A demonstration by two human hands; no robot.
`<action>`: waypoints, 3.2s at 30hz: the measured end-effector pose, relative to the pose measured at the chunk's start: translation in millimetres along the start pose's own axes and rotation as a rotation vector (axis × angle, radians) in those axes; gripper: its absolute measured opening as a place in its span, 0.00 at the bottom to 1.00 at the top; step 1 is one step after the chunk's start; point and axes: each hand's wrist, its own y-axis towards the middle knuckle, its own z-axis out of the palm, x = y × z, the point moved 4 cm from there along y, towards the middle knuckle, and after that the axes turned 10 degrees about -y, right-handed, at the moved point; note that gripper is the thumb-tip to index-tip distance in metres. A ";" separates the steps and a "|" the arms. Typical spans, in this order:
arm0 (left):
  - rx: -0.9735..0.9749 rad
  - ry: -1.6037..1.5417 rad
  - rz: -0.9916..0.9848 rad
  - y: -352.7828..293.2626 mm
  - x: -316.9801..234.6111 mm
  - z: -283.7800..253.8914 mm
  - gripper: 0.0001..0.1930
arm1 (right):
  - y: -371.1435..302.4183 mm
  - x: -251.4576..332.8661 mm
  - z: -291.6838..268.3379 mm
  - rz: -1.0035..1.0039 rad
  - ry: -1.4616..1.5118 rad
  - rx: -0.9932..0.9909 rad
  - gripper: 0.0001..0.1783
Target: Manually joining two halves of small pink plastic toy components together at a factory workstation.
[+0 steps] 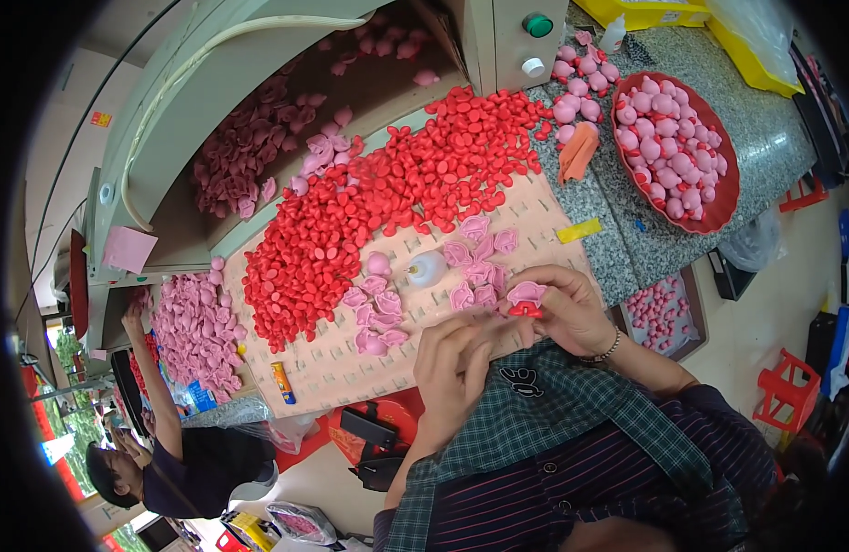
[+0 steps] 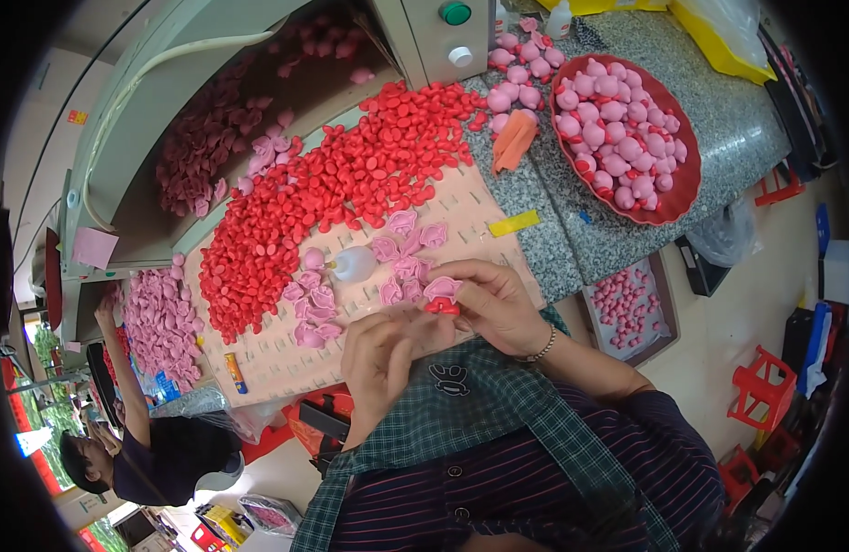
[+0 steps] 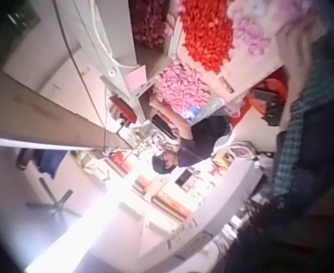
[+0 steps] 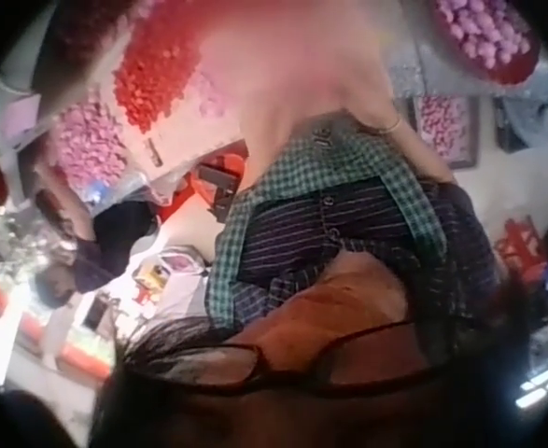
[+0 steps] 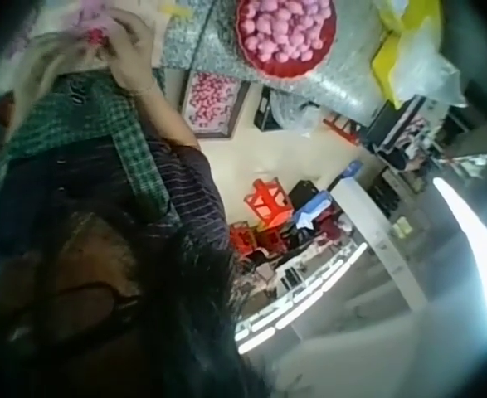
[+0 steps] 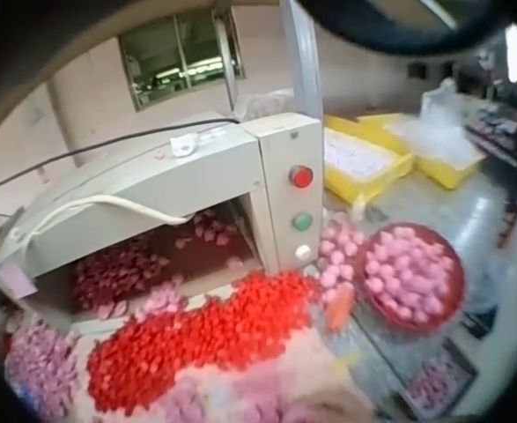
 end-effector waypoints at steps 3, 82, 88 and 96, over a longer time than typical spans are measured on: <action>0.049 0.279 0.148 9.2 6.9 13.8 0.17 | -0.8 7.4 4.1 -0.031 0.032 -0.018 0.18; -0.632 -0.526 -0.028 18.9 -13.1 -14.5 0.20 | 22.8 -2.5 46.4 0.098 0.279 0.147 0.25; -0.612 -0.496 -0.015 21.1 -16.1 -14.0 0.19 | 22.8 -1.8 46.5 0.109 0.271 0.142 0.25; -0.599 -0.460 -0.021 21.9 -19.5 -13.6 0.19 | 22.2 -1.0 47.6 0.114 0.264 0.127 0.25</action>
